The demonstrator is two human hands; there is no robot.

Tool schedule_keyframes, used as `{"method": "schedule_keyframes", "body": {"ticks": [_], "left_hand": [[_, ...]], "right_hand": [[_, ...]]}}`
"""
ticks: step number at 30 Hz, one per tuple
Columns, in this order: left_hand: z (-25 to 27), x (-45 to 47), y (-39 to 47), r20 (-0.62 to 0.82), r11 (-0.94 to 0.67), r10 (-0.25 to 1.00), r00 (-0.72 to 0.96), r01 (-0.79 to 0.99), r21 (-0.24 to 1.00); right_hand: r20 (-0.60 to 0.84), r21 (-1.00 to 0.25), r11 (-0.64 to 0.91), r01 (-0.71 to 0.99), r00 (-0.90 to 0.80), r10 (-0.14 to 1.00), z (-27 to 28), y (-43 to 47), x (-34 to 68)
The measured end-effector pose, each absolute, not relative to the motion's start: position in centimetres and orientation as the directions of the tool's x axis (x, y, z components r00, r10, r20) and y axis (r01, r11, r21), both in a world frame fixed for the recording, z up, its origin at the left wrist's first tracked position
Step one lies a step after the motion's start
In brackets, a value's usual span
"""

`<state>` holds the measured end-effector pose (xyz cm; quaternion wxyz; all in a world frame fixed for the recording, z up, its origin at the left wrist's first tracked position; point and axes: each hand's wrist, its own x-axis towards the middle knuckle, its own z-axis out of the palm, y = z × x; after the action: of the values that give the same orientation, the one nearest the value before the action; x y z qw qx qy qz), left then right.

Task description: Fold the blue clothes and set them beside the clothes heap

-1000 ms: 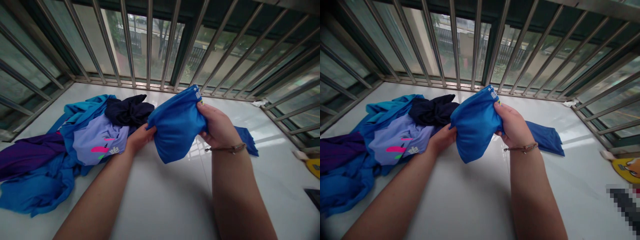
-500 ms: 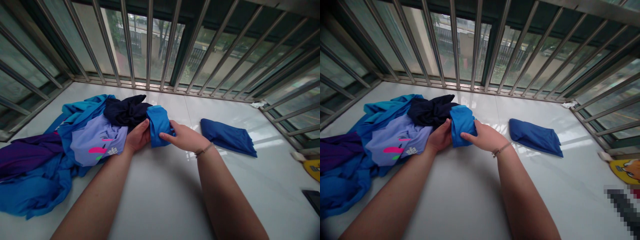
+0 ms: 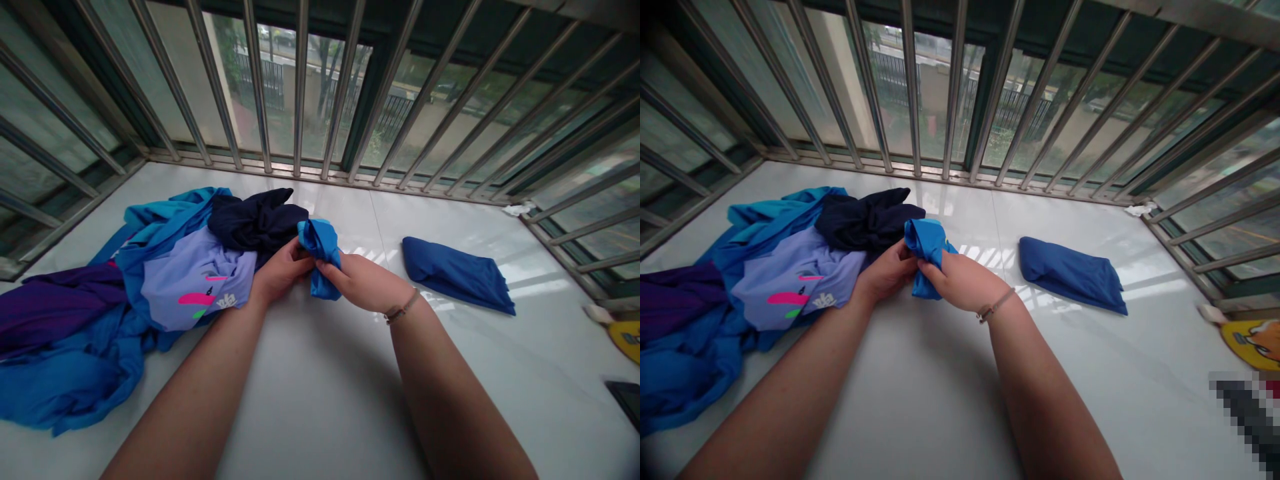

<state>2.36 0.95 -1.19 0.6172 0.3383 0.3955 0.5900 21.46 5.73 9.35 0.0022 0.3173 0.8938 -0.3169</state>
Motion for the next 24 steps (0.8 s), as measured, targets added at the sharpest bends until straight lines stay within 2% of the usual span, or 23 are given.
{"method": "schedule_keyframes", "body": {"ticks": [3, 9, 14, 17, 19, 21, 24], "left_hand": [[-1.0, 2.3, 0.7, -0.093, 0.086, 0.996, 0.01, -0.475, 0.876], [-0.7, 2.3, 0.5, -0.085, 0.088, 0.996, 0.032, -0.533, 0.841], [0.0, 2.0, 0.4, -0.042, -0.03, 0.994, -0.099, -0.635, 0.772], [0.5, 1.8, 0.3, -0.044, -0.091, 0.982, -0.182, -0.669, 0.737], [0.5, 1.7, 0.3, -0.051, -0.103, 0.978, -0.2, -0.685, 0.721], [0.5, 1.7, 0.3, -0.06, -0.074, 0.984, -0.167, -0.691, 0.719], [0.2, 1.7, 0.2, -0.1, 0.046, 0.994, -0.046, -0.655, 0.754]], "right_hand": [[-0.22, -0.623, 0.546, 0.561, -0.795, 0.566, 9.4, 5.9, 21.6], [-0.223, -0.684, 0.424, 0.594, -0.723, 0.653, 9.5, 6.4, 22.0], [-0.109, -0.77, 0.348, 0.534, -0.648, 0.754, 9.8, 7.7, 23.2], [-0.01, -0.808, 0.278, 0.52, -0.483, 0.876, 9.7, 8.3, 23.6], [0.022, -0.87, 0.198, 0.451, -0.366, 0.93, 9.6, 8.4, 23.5], [0.044, -0.941, 0.14, 0.308, -0.299, 0.953, 9.7, 8.0, 23.1], [0.123, -0.986, 0.147, 0.077, -0.261, 0.958, 10.5, 7.2, 22.3]]}}
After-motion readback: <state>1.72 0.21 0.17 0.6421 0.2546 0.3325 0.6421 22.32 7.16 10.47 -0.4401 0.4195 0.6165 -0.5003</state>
